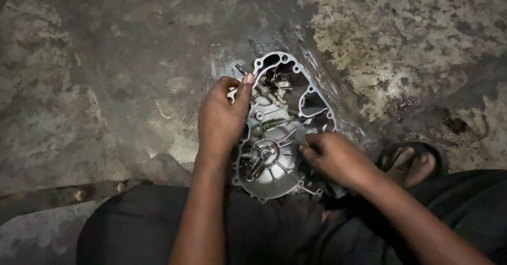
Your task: The person scrubs the interior surfaces of a disassembled engine casing using a wire brush. They hold the casing steady with one hand while vigorously brushing the internal gears and chambers with the other hand to remove grime.
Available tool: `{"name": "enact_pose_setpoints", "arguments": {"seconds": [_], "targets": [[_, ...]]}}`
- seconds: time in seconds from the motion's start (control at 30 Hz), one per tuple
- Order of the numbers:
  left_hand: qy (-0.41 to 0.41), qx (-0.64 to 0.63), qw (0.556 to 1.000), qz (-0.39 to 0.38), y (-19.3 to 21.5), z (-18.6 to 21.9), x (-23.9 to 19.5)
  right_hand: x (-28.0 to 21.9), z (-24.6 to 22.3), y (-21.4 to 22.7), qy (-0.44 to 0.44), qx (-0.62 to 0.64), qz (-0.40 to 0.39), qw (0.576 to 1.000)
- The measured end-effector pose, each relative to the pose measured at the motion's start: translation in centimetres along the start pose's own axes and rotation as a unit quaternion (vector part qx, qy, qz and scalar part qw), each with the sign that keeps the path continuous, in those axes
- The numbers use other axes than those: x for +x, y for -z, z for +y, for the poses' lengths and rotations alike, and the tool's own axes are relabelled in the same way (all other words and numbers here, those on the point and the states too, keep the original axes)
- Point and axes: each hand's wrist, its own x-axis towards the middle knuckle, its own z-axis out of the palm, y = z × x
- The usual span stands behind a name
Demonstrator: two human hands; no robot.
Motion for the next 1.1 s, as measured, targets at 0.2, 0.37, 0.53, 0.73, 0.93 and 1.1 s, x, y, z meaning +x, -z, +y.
{"name": "enact_pose_setpoints", "arguments": {"seconds": [0.2,0.37,0.53,0.73,0.93,1.1], "targets": [[0.008,-0.003,1.000,0.002,0.0,0.1,0.0,0.2,-0.3,-0.4,0.030,0.010,0.030,0.999],[0.019,-0.010,1.000,0.003,0.1,0.1,0.0,-0.7,-2.7,-2.8,0.230,0.010,0.088,0.969],[0.025,-0.008,1.000,0.016,0.2,-0.1,-0.1,-0.9,-5.6,-4.9,0.224,-0.093,0.127,0.962],[0.007,-0.005,1.000,0.019,0.3,-0.6,-0.5,1.8,-4.3,-6.3,0.263,-0.075,0.138,0.952],[0.007,0.003,1.000,0.019,-0.1,-0.7,-0.9,4.3,-2.0,-4.6,0.235,0.017,0.005,0.972],[-0.030,-0.007,0.999,0.034,0.1,-0.7,-1.1,4.0,0.4,-6.0,0.228,0.208,0.102,0.946]]}}
